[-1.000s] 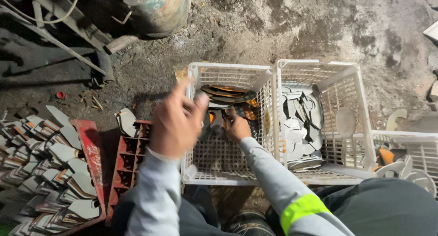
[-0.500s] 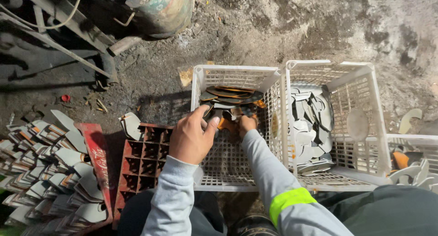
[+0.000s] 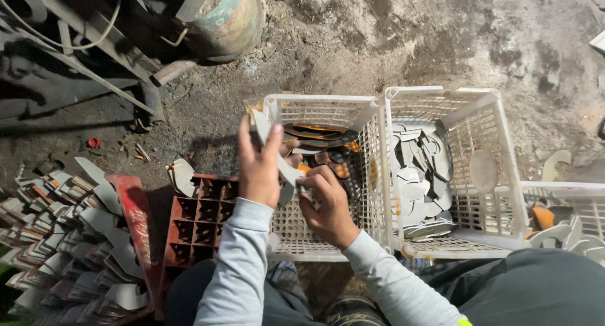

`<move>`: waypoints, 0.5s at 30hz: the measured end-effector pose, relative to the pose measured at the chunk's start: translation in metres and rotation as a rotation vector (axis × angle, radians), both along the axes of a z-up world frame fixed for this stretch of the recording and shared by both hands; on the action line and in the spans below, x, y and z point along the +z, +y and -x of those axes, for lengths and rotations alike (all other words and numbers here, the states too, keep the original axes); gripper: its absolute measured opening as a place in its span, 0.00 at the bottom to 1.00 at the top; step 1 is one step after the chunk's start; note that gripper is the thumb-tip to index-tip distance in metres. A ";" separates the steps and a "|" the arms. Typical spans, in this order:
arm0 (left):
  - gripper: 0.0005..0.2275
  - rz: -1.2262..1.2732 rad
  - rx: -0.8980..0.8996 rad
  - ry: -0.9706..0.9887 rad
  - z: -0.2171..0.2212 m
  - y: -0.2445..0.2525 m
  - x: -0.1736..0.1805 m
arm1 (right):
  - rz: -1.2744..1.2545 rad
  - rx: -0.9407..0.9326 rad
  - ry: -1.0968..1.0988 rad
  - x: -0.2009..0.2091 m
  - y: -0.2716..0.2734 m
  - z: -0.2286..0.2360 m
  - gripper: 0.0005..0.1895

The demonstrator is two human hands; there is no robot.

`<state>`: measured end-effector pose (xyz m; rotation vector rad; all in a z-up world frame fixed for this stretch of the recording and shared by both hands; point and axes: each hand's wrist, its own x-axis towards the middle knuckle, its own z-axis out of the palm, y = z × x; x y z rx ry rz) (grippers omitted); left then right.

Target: The person sits on the floor and sorts small metal parts from a white plastic crate into a red crate with compartments. They pick up individual pieces, inspect them, and place them into the red crate.

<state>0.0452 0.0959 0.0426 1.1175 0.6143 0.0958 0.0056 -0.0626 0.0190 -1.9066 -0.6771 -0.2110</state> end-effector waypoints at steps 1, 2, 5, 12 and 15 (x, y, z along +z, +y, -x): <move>0.34 -0.013 0.056 -0.021 0.001 0.009 0.009 | -0.141 0.076 0.238 -0.010 -0.002 -0.003 0.14; 0.32 -0.026 0.117 -0.041 0.002 0.017 0.017 | -0.281 0.157 0.476 -0.028 -0.004 -0.011 0.14; 0.22 -0.064 0.135 -0.150 0.007 0.033 0.035 | -0.744 -0.016 1.105 -0.131 -0.011 -0.055 0.11; 0.16 -0.273 -0.070 -0.086 0.010 0.033 0.046 | -0.895 -0.548 1.630 -0.317 0.030 -0.118 0.04; 0.16 -0.276 -0.091 -0.084 0.009 0.036 0.045 | -0.841 -0.742 1.566 -0.339 0.048 -0.127 0.05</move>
